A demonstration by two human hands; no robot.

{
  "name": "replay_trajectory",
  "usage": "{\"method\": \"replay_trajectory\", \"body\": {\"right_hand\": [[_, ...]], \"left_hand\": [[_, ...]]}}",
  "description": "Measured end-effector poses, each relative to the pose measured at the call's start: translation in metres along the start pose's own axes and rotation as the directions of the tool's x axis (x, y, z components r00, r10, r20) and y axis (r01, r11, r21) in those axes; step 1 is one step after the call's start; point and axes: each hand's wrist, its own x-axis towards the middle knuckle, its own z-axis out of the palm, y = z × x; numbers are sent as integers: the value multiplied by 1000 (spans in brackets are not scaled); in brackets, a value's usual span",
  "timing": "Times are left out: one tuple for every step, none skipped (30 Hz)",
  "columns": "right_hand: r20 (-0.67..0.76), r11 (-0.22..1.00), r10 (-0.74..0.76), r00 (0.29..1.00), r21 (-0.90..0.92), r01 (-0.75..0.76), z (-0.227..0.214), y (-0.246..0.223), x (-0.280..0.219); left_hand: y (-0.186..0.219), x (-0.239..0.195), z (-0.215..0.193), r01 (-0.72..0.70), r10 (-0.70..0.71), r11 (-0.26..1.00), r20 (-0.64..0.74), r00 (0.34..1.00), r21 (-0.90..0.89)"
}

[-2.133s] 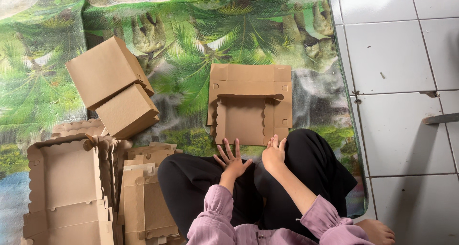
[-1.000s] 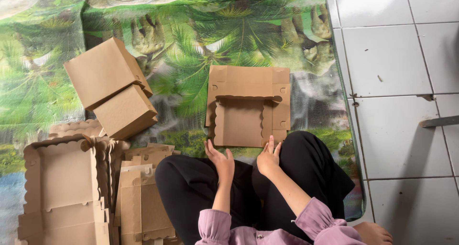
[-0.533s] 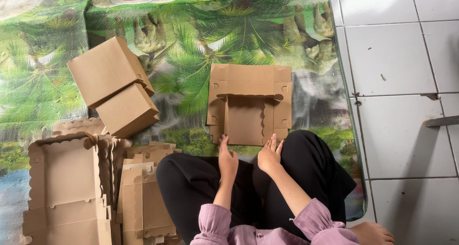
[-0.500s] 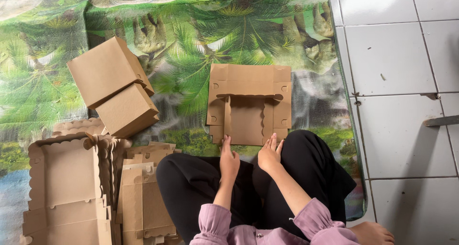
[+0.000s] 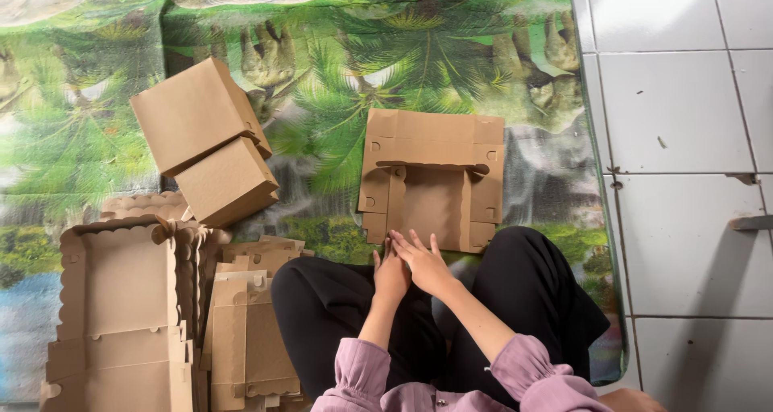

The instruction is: The person sits on a mat and assembles a flat-packed cardboard box by hand. They fold the side flaps, tuck the tabs into slots, and press the edges to form the box structure.

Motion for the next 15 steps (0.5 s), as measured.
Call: {"method": "replay_trajectory", "body": {"right_hand": [[3,1000,-6,1000,-1,6,4,4,8],[-45,1000,8,999,-30,-10,8,7,16],[-93,998,21,995,-58,-26,13,10,24],[-86,998,19,996,-57,-24,15,12,29],[-90,993,33,995,-112,-43,16,13,34],[-99,984,48,994,-169,-64,15,16,40],[-96,984,47,994,-169,-63,13,16,41],[-78,976,61,995,-202,-76,12,14,42],[-62,968,76,995,-235,-88,10,13,43],[-60,968,80,995,-234,-92,10,13,45],[-47,968,93,995,-229,-101,10,14,46],[-33,969,104,994,-224,-109,9,14,48],[-31,968,107,994,-224,-111,9,14,49],[-14,972,138,990,-189,-138,8,11,51],[5,974,168,986,-154,-165,8,9,53]], "left_hand": [[-1,2,2,7,-7,1000,0,1000,-2],[-1,3,4,-6,6,1000,-9,1000,-16],[-2,4,7,-19,19,999,-18,1000,-29],[-3,2,4,-14,14,999,-13,1000,-33],[-4,0,1,-17,17,999,-1,1000,-33],[-4,0,-4,-23,23,999,7,1000,-32],[-5,2,-3,-22,22,999,9,1000,-34],[-7,3,-3,-27,28,999,14,1000,-43],[-8,4,-2,-33,34,998,18,999,-53],[-8,4,-2,-36,37,998,21,999,-54],[-8,4,-3,-36,38,998,27,999,-54],[-7,4,-4,-35,37,998,32,999,-54],[-6,3,-5,-37,39,998,35,999,-56],[-6,2,-5,-41,43,996,24,999,-73],[-6,1,-6,-46,47,995,13,999,-90]]}}
